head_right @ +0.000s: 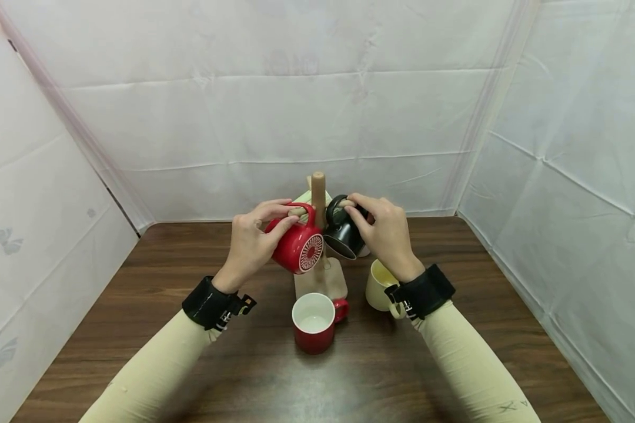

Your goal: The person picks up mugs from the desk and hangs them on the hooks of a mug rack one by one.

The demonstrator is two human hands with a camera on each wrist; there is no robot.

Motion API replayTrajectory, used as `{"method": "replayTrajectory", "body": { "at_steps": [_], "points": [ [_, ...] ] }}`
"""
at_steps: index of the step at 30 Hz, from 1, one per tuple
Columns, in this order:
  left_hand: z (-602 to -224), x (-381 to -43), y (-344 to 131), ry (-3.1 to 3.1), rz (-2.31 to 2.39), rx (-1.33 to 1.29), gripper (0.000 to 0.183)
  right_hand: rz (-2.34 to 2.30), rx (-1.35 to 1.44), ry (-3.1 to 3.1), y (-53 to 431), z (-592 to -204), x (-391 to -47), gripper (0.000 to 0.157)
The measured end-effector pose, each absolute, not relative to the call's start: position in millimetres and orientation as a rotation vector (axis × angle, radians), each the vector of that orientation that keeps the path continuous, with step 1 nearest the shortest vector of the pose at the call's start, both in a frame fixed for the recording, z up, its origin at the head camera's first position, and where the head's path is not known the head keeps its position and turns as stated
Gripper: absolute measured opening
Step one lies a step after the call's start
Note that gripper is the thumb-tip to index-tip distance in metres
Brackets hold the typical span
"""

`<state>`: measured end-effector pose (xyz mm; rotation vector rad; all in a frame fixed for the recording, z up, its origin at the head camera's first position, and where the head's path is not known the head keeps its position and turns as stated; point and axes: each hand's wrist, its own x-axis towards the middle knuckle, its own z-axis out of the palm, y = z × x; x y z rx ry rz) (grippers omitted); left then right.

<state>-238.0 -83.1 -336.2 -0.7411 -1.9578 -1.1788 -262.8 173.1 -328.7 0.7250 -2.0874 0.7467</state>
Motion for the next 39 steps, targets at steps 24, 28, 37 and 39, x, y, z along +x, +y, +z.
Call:
{"method": "replayTrajectory", "body": {
  "at_steps": [24,28,37,39],
  "points": [
    [-341,-256,-94,-1.955,-1.273,-0.776,0.018,0.734,0.695,-2.06,165,-332,-256,0.021],
    [-342,-256,-93,-1.928,-1.32,-0.787,0.02,0.733,0.684,-2.058,165,-332,-255,0.022],
    [-342,-256,-88,-1.936,-1.343,-0.788,0.019,0.723,0.673,-2.044,169,-332,-255,0.023],
    [-342,-257,-87,-1.939,-1.348,-0.788,0.019,0.723,0.67,-2.044,170,-332,-255,0.023]
  ]
}}
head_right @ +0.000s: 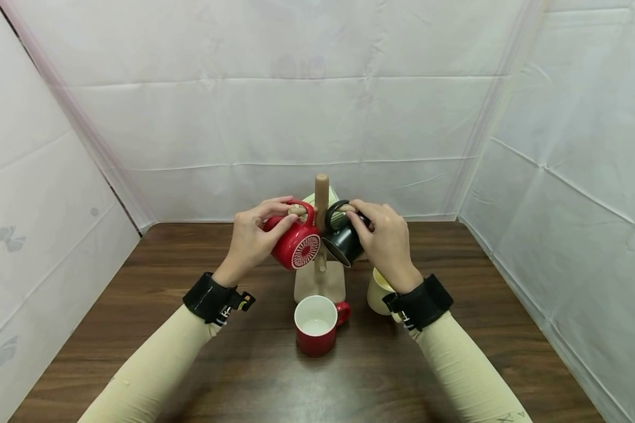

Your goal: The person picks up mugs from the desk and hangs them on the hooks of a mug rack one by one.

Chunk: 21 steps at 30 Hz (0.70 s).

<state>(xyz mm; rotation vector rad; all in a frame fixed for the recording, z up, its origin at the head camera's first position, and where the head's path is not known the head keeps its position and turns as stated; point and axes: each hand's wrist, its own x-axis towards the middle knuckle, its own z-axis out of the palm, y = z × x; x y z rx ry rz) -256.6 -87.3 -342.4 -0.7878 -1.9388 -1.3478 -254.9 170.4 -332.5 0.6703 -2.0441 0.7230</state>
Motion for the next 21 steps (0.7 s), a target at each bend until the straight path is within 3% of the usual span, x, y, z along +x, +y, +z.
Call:
{"method": "replayTrajectory", "body": {
  "at_steps": [21],
  "points": [
    [-345.0,-252.7,-87.3,-1.957,-1.371,-0.743,0.021,0.737,0.689,-2.038,170.7,-334.3,-256.4,0.023]
  ]
}}
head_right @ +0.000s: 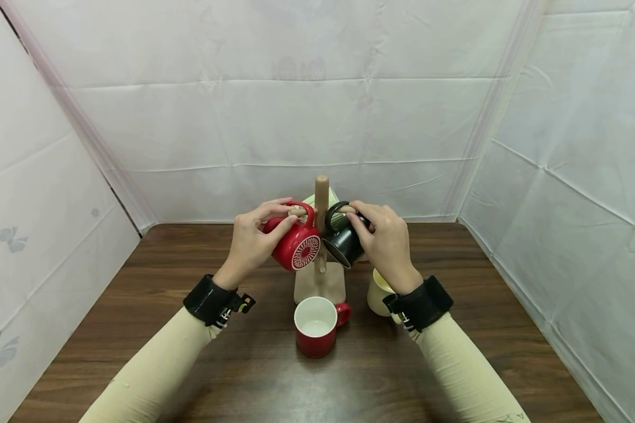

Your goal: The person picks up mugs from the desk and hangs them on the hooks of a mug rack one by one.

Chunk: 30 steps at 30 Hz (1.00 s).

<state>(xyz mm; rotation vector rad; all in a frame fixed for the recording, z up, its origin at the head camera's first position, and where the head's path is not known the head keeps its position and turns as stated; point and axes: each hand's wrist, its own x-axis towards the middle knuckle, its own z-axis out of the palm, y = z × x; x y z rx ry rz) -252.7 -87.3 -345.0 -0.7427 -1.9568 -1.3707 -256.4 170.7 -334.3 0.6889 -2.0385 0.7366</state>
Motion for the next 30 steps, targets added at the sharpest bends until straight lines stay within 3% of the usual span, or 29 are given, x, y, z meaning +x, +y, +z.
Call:
{"method": "replayTrajectory", "body": {
  "at_steps": [13,30],
  "points": [
    [-345,-233,-101,-1.881,-1.225,-0.714,0.025,0.732,0.767,-2.015,181,-330,-265,0.028],
    [-384,-233,-154,-1.985,-1.007,-0.594,0.032,0.785,0.602,-2.089,232,-348,-324,0.038]
  ]
}}
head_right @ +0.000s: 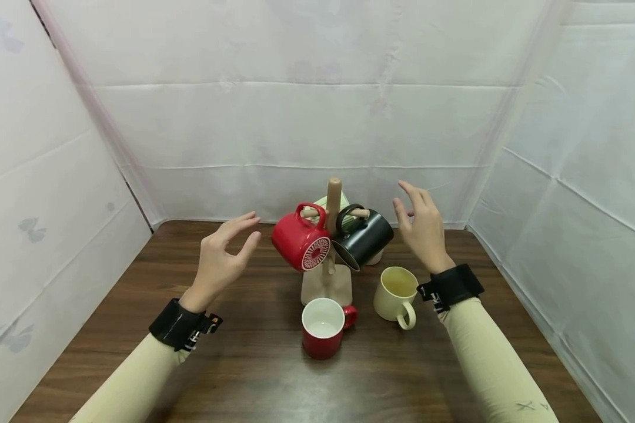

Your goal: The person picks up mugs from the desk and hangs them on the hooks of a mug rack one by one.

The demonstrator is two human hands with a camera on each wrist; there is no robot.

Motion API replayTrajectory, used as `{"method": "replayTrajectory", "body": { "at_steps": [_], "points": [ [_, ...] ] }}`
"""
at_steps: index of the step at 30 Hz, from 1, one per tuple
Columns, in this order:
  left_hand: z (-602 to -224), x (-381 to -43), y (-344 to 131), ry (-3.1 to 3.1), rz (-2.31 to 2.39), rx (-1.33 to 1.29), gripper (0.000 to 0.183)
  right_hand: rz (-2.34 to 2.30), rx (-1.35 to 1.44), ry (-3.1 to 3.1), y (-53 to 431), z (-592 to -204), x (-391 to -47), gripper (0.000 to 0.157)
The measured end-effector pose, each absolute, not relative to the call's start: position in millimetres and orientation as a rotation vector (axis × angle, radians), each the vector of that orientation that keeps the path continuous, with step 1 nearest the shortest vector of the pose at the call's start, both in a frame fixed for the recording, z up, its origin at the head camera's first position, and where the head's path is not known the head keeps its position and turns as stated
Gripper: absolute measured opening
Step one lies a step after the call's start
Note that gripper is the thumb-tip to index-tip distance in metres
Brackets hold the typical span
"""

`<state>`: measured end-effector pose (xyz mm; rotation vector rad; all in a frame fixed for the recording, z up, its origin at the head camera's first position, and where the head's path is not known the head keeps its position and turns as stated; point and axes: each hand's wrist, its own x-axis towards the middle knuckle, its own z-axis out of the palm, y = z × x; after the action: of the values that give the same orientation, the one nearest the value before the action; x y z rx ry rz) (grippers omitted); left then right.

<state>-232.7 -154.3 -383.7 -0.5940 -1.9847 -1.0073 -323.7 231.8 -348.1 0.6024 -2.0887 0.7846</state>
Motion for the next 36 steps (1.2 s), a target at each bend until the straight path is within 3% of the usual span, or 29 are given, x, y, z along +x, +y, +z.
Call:
{"method": "replayTrajectory", "body": {
  "at_steps": [8,22,29,36],
  "points": [
    [-396,-227,-170,-2.075,-0.94,-0.542,0.032,0.655,0.615,-2.444,255,-365,-338,0.05],
    [-417,-224,-191,-2.246,-0.819,-0.462,0.041,0.632,0.899,-2.791,260,-379,-360,0.099],
    [-420,-218,-196,-2.301,-0.81,-0.44,0.044,0.67,0.977,-2.829,256,-380,-365,0.101],
    [-424,-215,-200,-2.35,-0.79,-0.406,0.045,0.977,1.027,-2.832,255,-380,-367,0.091]
  ]
}}
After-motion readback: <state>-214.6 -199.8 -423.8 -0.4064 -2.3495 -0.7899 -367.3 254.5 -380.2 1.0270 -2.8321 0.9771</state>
